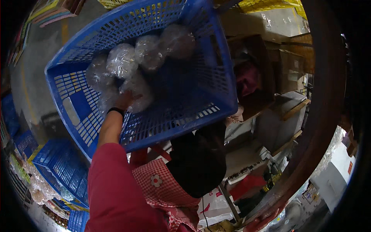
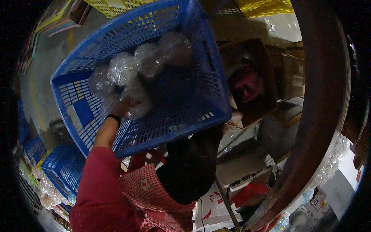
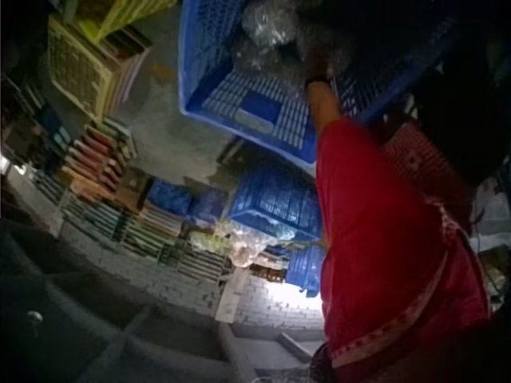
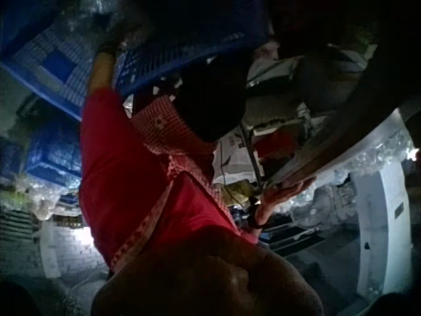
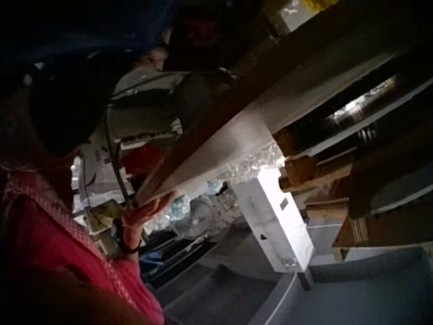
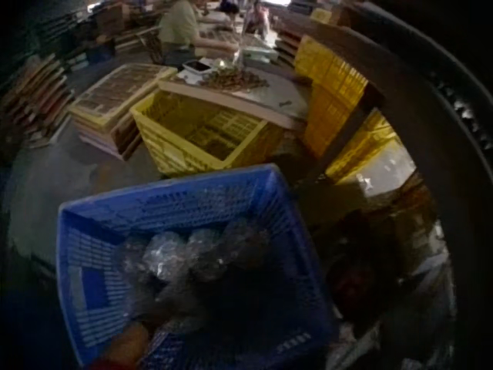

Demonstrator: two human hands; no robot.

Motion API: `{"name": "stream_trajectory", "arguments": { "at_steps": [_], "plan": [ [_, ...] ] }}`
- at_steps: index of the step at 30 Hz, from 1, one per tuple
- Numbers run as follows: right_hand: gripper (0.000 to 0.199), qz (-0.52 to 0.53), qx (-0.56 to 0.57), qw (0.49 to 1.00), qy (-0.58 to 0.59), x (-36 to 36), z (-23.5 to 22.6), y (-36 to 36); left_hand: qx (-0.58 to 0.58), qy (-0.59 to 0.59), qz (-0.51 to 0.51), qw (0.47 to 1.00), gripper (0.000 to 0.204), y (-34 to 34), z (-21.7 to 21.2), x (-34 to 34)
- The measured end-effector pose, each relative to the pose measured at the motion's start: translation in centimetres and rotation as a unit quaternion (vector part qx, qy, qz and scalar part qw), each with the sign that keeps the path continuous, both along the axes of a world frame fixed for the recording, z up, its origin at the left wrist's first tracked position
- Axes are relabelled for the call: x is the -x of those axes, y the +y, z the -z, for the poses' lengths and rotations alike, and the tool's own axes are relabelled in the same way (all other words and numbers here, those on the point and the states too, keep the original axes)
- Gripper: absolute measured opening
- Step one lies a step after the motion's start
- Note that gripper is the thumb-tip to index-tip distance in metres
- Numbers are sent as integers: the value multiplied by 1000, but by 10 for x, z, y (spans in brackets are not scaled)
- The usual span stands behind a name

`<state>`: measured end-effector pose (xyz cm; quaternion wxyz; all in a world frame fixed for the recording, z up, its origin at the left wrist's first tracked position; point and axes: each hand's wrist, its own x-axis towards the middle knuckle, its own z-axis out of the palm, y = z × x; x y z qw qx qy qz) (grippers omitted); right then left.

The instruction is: Packing small gold-colored metal components into individual plastic bags and then into a larger bag.

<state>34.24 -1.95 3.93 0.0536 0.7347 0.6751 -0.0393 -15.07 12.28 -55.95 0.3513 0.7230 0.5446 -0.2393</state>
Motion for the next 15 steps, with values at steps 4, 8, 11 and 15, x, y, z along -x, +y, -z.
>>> {"name": "stream_trajectory", "arguments": {
  "at_steps": [4, 8, 11, 15],
  "plan": [
    [72, -11, 2, 1000, 9, -12, 8, -10, -171, -30, 92, 981, 67, -43, 16, 66],
    [60, -18, -42, 998, -34, -2, 4, -6, 68, 40, -355, 932, 44, 2, -35, -51],
    [59, -26, -36, 999, 1, 1, 11, 6, 16, 238, -67, 969, 48, 6, -12, -36],
    [54, -7, -44, 999, 6, 7, 9, 8, 18, 98, 74, 992, 44, 57, -86, -94]
  ]
}}
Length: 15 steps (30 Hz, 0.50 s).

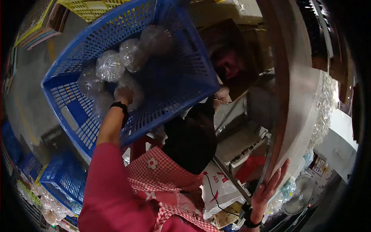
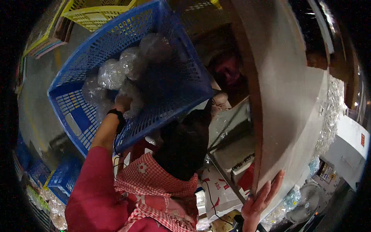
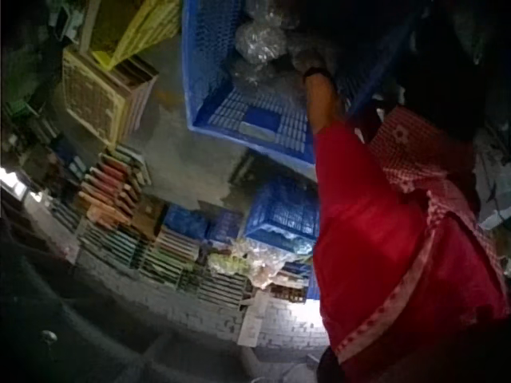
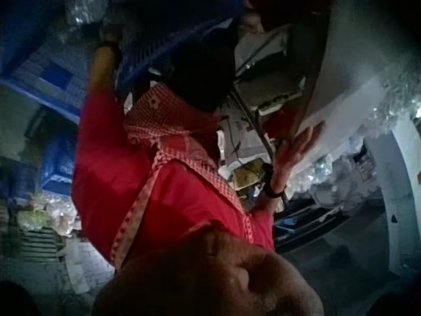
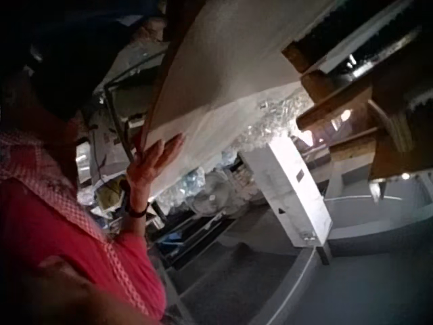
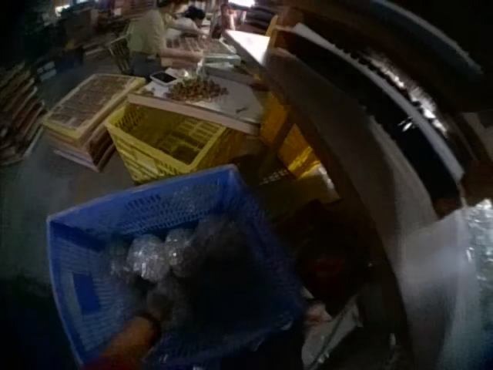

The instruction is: Packing small gold-colored metal components into individual plastic bags and then into a larger bag.

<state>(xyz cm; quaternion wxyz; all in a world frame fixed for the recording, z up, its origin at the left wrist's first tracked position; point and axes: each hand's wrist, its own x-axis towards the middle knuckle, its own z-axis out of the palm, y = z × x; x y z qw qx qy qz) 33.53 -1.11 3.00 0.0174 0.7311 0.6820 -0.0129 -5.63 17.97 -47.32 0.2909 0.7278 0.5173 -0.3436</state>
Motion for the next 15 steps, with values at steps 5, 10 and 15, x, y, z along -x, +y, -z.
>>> {"name": "stream_trajectory", "arguments": {
  "at_steps": [5, 10, 15],
  "plan": [
    [48, -17, -28, 999, -24, -3, 2, 0, 5, -522, -254, 814, 38, 34, -195, -112],
    [54, -45, -44, 998, -5, 8, 7, 9, 243, -733, -63, 633, 40, -38, -197, -205],
    [64, 6, -43, 999, -4, 0, 5, -1, 283, -259, 85, 920, 53, -56, -204, -216]
  ]
}}
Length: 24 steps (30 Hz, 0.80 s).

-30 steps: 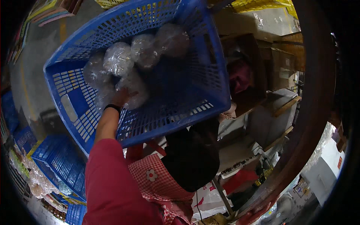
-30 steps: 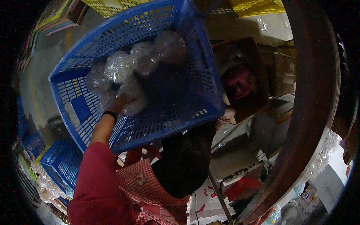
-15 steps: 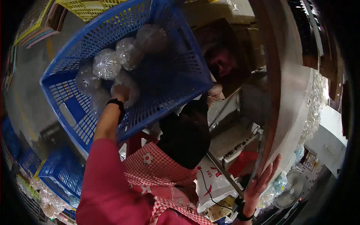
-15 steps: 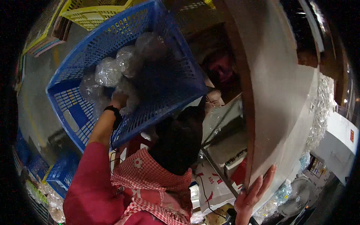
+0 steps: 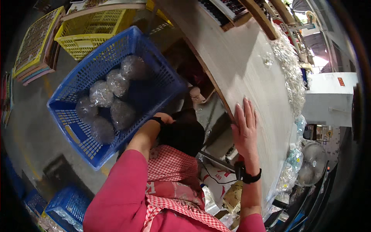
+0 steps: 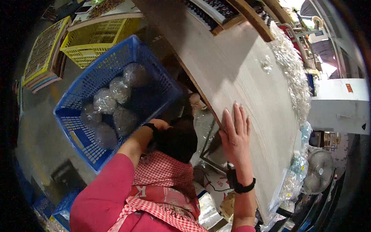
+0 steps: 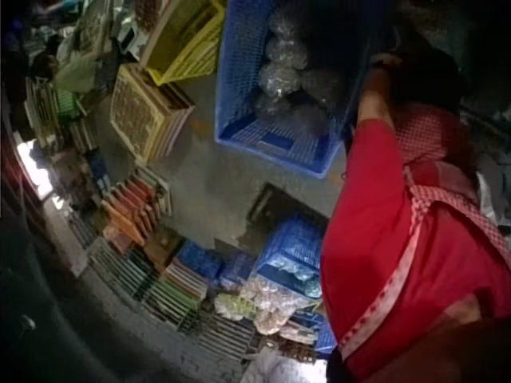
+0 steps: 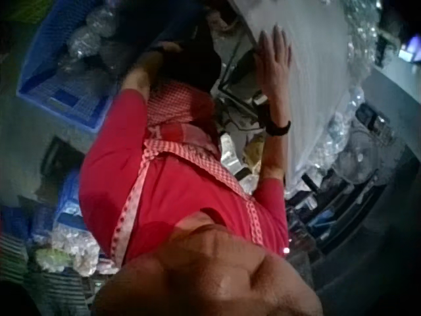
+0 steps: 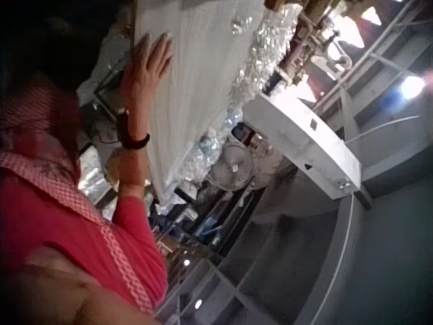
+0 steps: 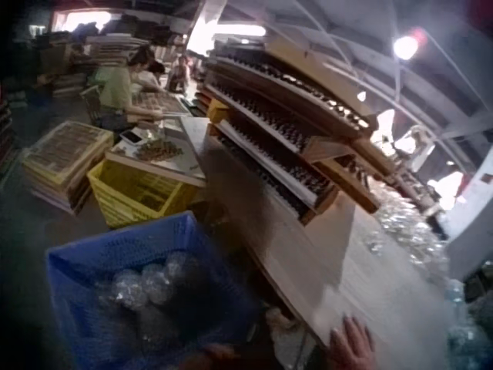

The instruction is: Packing small gold-colored metal components into individual plastic bags and then into a larger bag.

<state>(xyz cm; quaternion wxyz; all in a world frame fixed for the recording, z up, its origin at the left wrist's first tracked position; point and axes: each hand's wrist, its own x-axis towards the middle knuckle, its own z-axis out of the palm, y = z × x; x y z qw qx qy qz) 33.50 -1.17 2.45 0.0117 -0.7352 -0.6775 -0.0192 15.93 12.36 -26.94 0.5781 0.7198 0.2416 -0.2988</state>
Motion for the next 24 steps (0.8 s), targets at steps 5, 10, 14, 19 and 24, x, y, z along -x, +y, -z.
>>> {"name": "stream_trajectory", "arguments": {
  "at_steps": [5, 10, 14, 19, 24],
  "plan": [
    [57, -21, -40, 999, 12, 12, -17, 10, -172, -157, -78, 969, 40, -11, 67, 34],
    [58, -21, -101, 994, 40, -1, 15, -9, -245, -171, 26, 954, 31, 21, -52, 75],
    [57, -49, -44, 994, 91, 51, -12, -59, -377, -250, 72, 889, 22, 10, -210, 68],
    [41, -34, -151, 962, 224, 70, -55, -191, -273, -399, -12, 875, 18, -72, -336, -9],
    [32, 131, -172, 932, 291, 17, -94, -287, -347, -518, 114, 773, 25, -112, -343, -99]
  ]
}}
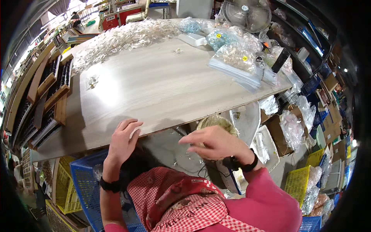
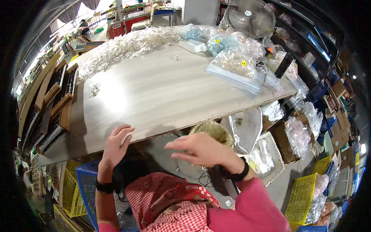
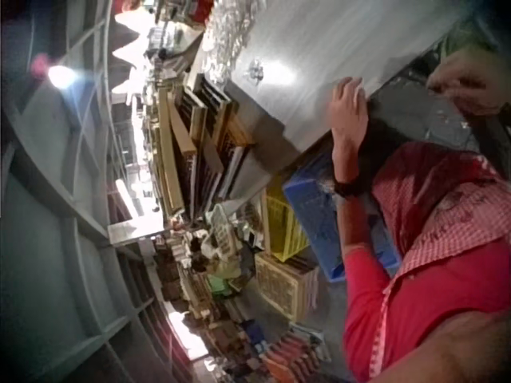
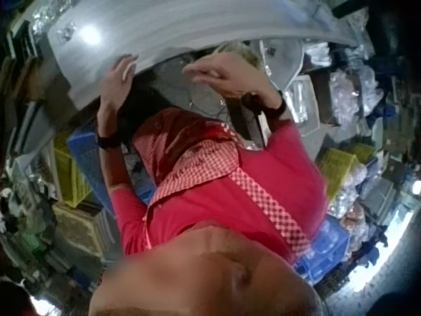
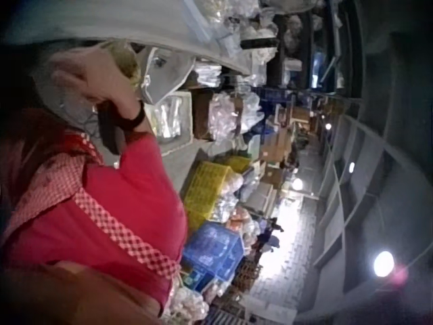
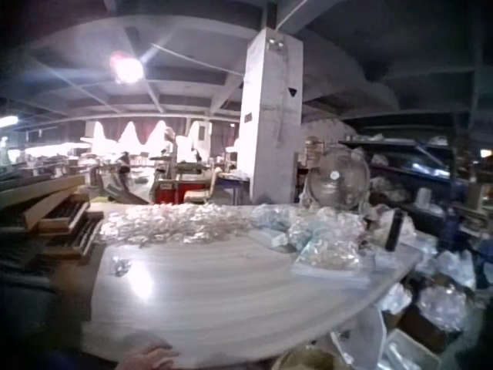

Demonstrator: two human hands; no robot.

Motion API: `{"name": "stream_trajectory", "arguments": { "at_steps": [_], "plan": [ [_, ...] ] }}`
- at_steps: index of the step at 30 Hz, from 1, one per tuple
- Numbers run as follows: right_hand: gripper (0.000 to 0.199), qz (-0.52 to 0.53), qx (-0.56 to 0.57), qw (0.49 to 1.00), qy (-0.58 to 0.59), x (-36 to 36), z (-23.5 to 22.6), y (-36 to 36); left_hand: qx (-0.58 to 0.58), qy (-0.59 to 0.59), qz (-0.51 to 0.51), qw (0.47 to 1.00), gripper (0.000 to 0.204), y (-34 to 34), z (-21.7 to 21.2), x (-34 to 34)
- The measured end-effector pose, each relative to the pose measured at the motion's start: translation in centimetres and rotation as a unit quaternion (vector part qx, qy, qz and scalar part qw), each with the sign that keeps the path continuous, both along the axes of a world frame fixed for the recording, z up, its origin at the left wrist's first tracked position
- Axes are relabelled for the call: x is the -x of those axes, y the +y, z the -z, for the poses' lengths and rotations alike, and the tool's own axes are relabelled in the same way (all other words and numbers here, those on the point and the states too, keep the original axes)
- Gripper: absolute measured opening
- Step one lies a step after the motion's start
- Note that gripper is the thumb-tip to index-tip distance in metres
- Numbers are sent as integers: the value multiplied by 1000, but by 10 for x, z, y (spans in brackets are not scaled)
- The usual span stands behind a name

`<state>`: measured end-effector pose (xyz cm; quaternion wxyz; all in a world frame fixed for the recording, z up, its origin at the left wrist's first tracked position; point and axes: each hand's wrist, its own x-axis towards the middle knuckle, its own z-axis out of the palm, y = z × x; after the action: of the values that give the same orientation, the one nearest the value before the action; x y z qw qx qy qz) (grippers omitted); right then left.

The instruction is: Packing small gold-colored metal components into individual plastic bags and then into a larger bag.

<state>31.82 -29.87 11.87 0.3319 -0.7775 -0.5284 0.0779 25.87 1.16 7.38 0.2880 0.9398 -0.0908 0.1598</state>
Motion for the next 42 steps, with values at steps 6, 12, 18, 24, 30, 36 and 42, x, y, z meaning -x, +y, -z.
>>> {"name": "stream_trajectory", "arguments": {
  "at_steps": [6, 12, 18, 24, 30, 36, 42],
  "plan": [
    [31, 398, 87, 910, -73, -168, 48, -178, -105, 4, 10, 994, 41, -69, 41, -85],
    [42, 493, 101, 830, -241, -289, 97, -245, -156, 41, -12, 987, 50, -76, 49, -89],
    [20, 468, 263, 821, -192, -334, 94, -198, -180, 90, -24, 979, 50, -73, 45, -86],
    [13, 468, 267, 805, -249, -336, 77, -178, -180, 107, -29, 977, 51, -70, 39, -88],
    [10, 469, 216, 824, -233, -337, 91, -180, -251, -49, -7, 967, 45, -65, 49, -88],
    [22, 463, 186, 829, -252, -354, 69, -171, -164, 68, -24, 984, 49, -69, 37, -82],
    [24, 391, 252, 863, -196, -375, 46, -224, -172, 20, -11, 985, 51, -71, 48, -98]
  ]
}}
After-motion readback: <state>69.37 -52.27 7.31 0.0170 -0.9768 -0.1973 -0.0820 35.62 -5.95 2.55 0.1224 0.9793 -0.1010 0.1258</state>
